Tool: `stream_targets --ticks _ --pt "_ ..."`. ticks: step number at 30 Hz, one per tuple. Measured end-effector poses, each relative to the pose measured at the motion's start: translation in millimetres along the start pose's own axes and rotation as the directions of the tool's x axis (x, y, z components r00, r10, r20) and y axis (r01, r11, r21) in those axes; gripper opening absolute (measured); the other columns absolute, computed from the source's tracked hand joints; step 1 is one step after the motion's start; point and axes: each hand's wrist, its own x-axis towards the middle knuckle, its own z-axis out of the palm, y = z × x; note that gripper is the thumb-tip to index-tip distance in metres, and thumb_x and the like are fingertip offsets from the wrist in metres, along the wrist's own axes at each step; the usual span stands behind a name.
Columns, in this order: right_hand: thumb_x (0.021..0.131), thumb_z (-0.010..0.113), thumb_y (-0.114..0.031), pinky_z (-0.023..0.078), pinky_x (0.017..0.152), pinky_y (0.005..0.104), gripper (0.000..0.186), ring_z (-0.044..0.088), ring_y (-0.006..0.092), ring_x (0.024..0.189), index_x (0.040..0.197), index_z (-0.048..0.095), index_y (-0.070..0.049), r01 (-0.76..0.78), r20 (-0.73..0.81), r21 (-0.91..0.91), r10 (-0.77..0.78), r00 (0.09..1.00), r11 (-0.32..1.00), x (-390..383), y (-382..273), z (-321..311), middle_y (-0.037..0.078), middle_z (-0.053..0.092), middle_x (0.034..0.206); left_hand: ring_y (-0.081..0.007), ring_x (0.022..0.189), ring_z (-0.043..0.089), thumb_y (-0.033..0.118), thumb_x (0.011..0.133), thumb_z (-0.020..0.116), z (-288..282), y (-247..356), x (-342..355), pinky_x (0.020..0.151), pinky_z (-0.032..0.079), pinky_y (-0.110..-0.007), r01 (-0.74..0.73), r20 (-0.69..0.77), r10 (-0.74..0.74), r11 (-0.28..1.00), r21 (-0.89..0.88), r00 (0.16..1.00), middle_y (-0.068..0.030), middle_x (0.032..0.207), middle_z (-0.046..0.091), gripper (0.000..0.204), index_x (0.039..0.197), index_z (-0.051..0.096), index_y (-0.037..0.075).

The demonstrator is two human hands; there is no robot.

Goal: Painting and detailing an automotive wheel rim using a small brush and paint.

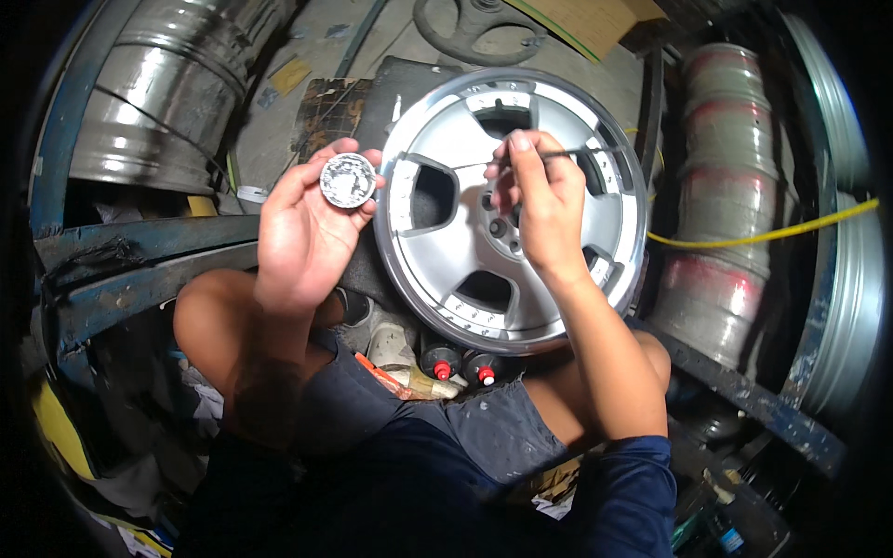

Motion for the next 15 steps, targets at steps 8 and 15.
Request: stream_targets --ticks 8,15 --pt "0.101 0.052 -0.026 0.041 0.054 0.0201 0.026 0.053 0.0068 0.059 0.096 0.06 -0.002 0.191 -0.03 -0.036 -0.192 0.981 0.981 -44 -21 -48 0.005 0.064 0.08 -0.0295 0.1 0.06 0.021 0.097 0.046 10 4 -10 0.08 0.049 -0.037 0.027 -0.026 -0.027 1.0 -0.015 0.999 -0.0202 0.117 0.06 0.031 0.12 0.052 0.0" --pt "0.103 0.049 -0.026 0.043 0.056 0.0224 0.028 0.054 0.009 0.061 0.099 0.059 0.0 0.217 -0.261 0.102 -0.184 0.948 0.971 -125 -12 -70 0.01 0.063 0.082 -0.0306 0.104 0.059 0.017 0.098 0.044 -5 15 -32 0.085 0.049 -0.041 0.041 0.03 -0.042 0.998 0.044 0.999 -0.0182 0.122 0.059 0.027 0.119 0.054 0.003"
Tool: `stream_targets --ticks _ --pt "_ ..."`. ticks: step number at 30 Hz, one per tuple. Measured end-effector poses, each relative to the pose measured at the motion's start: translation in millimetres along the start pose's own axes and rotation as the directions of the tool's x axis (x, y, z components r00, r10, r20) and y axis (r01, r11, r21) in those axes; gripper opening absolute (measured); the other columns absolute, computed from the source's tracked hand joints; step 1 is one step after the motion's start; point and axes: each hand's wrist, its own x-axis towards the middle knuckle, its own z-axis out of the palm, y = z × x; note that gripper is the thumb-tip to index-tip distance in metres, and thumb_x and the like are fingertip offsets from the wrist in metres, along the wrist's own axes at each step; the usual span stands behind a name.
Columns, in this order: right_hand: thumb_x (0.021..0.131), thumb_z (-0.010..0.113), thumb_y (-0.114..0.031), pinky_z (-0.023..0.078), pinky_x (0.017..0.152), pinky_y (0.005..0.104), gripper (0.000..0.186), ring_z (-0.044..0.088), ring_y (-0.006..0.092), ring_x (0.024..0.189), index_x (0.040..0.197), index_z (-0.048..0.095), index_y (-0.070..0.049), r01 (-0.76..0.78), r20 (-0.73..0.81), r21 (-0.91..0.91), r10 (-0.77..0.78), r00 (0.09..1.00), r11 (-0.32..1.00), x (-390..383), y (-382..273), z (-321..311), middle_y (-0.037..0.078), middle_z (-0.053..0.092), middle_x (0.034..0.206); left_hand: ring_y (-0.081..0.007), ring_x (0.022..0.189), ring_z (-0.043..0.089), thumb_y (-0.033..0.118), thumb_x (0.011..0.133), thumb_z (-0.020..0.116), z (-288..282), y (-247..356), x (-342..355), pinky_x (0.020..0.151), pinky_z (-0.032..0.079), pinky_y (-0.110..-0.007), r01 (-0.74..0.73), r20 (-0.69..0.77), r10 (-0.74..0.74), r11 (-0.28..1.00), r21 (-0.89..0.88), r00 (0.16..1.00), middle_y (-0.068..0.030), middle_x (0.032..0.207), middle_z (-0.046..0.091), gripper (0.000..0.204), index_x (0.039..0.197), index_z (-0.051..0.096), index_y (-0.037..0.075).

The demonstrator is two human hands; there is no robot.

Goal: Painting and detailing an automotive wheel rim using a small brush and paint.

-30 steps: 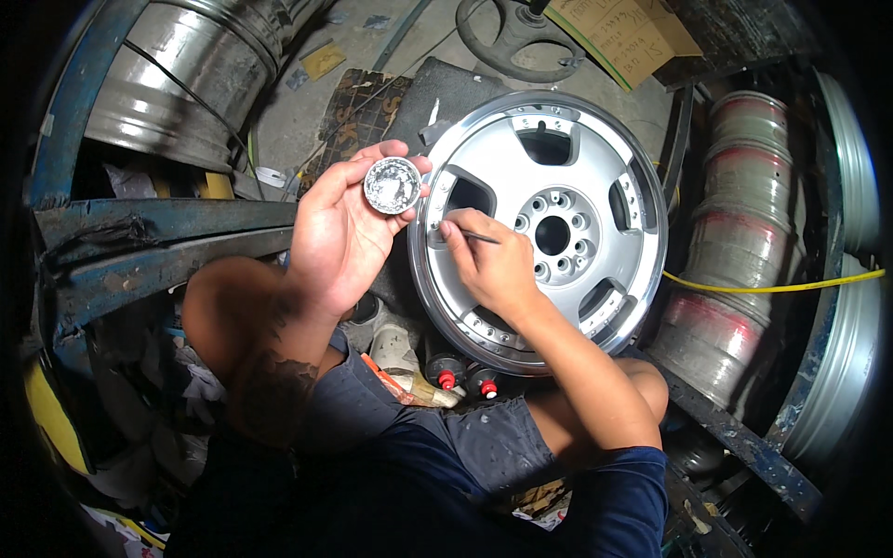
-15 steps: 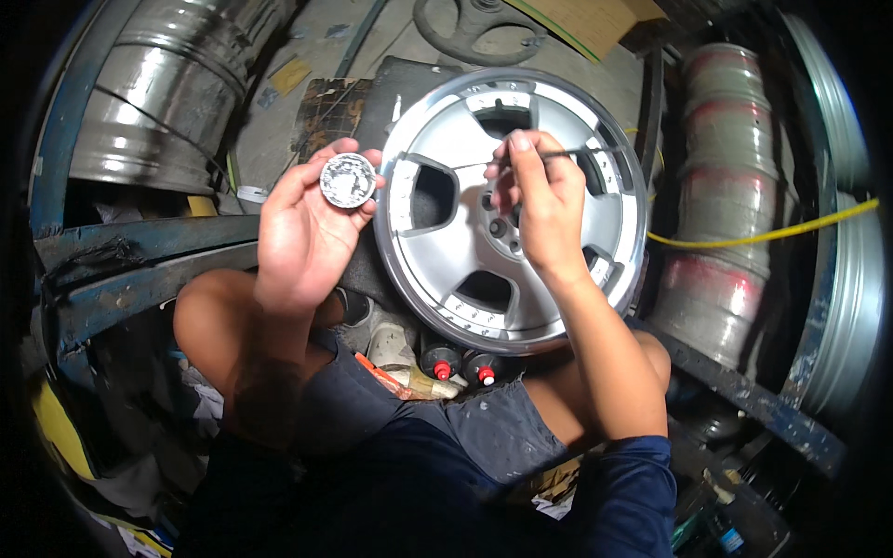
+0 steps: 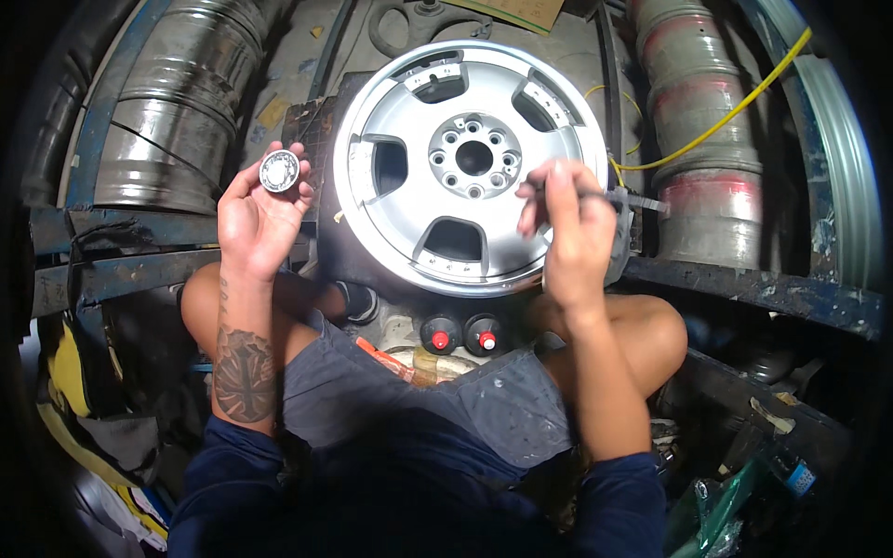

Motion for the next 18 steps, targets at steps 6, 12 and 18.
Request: stream_targets --ticks 6,12,18 --pt "0.104 0.047 -0.024 0.044 0.061 0.0234 0.026 0.056 0.0102 0.066 0.103 0.056 0.001 -0.127 0.022 0.079 0.125 0.992 0.989 -78 1 -3 0.012 0.062 0.087 -0.0304 0.104 0.058 0.016 0.097 0.042 11 -26 -39 0.086 0.048 -0.041 0.07 -0.017 -0.073 0.985 -0.157 0.997 -0.0167 0.12 0.059 0.027 0.117 0.055 0.004" --pt "0.102 0.048 -0.019 0.045 0.063 0.0233 0.021 0.056 0.0094 0.071 0.107 0.055 0.001 -0.114 0.153 0.099 0.098 0.983 0.989 -84 3 12 0.01 0.061 0.094 -0.0269 0.101 0.058 0.02 0.094 0.047 21 -113 -85 0.083 0.049 -0.038 0.096 -0.083 -0.125 0.951 -0.294 0.989 -0.0188 0.119 0.058 0.029 0.117 0.053 0.003" --pt "0.102 0.047 -0.017 0.051 0.069 0.026 0.023 0.06 0.012 0.074 0.1 0.058 0.003 -0.044 0.125 -0.014 0.045 0.991 0.999 -82 14 13 0.011 0.063 0.086 -0.0278 0.108 0.057 0.02 0.098 0.044 9 -163 -78 0.089 0.048 -0.039 0.045 0.033 -0.042 0.992 -0.117 0.999 -0.0198 0.124 0.055 0.028 0.12 0.049 0.004"
